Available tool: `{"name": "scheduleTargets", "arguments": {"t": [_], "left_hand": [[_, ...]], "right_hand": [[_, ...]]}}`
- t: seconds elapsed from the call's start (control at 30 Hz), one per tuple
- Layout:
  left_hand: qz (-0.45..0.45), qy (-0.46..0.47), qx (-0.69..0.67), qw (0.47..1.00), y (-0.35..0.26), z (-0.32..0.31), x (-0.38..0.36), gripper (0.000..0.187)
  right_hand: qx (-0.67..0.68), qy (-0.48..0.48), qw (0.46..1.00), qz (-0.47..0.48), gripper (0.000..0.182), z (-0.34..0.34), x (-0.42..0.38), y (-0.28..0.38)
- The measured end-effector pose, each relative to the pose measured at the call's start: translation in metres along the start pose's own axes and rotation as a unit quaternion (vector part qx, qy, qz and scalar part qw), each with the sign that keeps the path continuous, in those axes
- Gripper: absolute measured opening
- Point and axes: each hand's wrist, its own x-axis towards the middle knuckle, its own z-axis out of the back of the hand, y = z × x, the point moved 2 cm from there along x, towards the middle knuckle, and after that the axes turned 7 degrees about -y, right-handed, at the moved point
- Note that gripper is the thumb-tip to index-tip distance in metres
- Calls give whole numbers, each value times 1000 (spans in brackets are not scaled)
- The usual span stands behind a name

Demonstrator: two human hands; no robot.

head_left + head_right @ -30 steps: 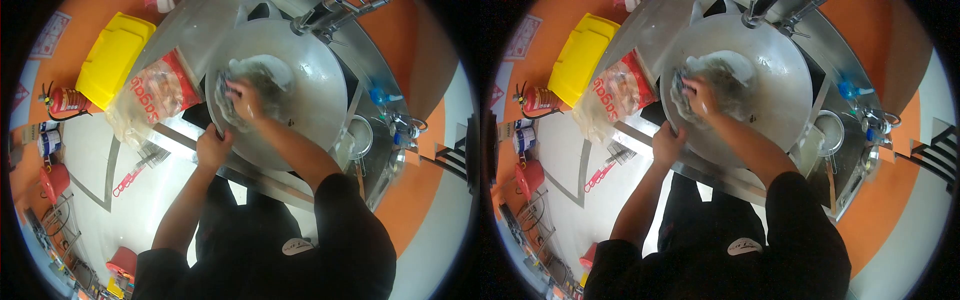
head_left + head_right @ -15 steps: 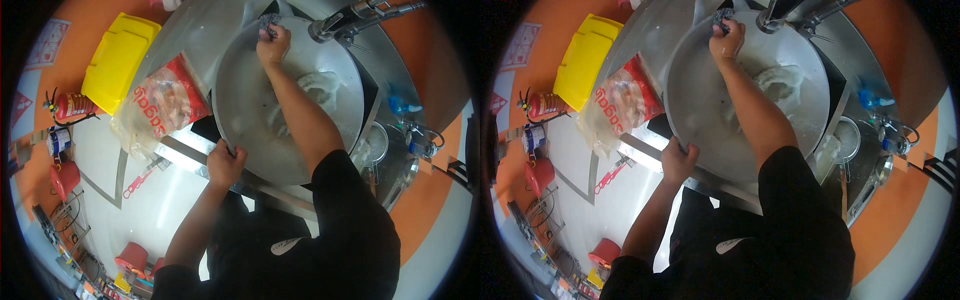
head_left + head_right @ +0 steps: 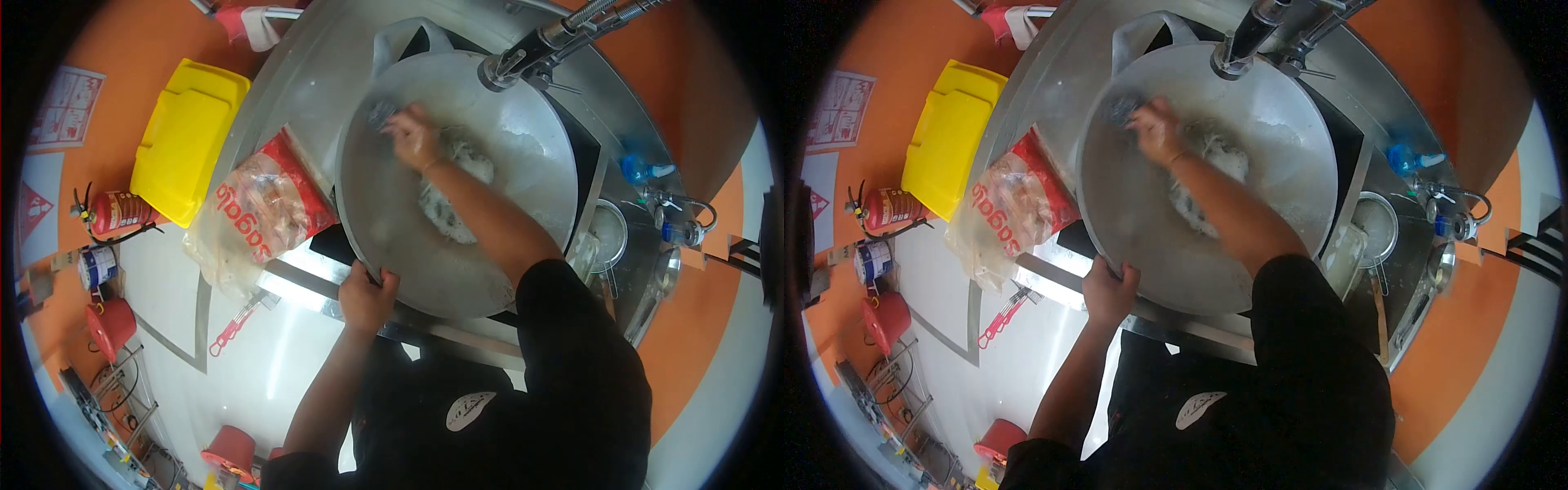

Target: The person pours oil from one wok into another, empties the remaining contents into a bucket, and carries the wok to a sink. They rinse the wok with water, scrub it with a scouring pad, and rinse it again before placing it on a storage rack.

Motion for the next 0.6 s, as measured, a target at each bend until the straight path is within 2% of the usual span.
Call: {"name": "scheduleTargets", "arguments": {"t": [0.07, 0.1, 0.13, 0.17, 0.2, 0.23, 0.33, 0.37, 0.43, 0.47, 0.5, 0.53, 0.57, 0.6], "left_hand": [[17, 19, -11, 1000, 5, 0, 0, 20], [23, 20, -7, 1000, 9, 1, 0, 20], [11, 19, 1, 1000, 11, 0, 2, 20], [-3, 22, 9, 1000, 11, 0, 0, 20], [-5, 26, 7, 1000, 10, -1, -2, 20], [-3, 19, -1, 1000, 9, -1, -2, 20], [0, 18, -14, 1000, 11, -2, -3, 20], [0, 24, -18, 1000, 12, -2, -3, 19], [3, 13, -47, 999, 10, -3, -3, 19], [9, 8, -75, 997, 8, -3, -5, 18], [8, 19, -76, 997, 4, -2, -7, 18], [13, 2, -79, 997, -2, -2, -5, 18], [19, -15, -83, 996, -7, -4, -5, 18], [18, -4, -83, 996, -5, -6, -7, 18]], "right_hand": [[58, 54, 994, 72, 8, 0, -13, -10], [116, -55, 966, -223, 7, 4, 9, 4], [129, -97, 916, -369, 10, 4, 11, 12], [150, -156, 838, -501, 13, 4, 11, 22], [61, -73, 972, -213, 13, -2, 11, 27], [-38, 16, 994, 100, 14, -10, 7, 26], [-65, -54, 991, 107, 4, -7, 12, -41], [-84, -187, 953, -222, 11, 2, 22, -77], [-85, -210, 923, -311, 14, 10, 32, -80], [-240, -114, 945, -189, 14, 19, 21, -74], [-250, -117, 942, -189, 14, 21, 11, -63], [-236, -52, 969, -45, 15, 13, 8, -50], [-217, 16, 971, 101, 18, 8, 9, -42], [-227, 16, 969, 98, 18, 15, 10, -46]]}}
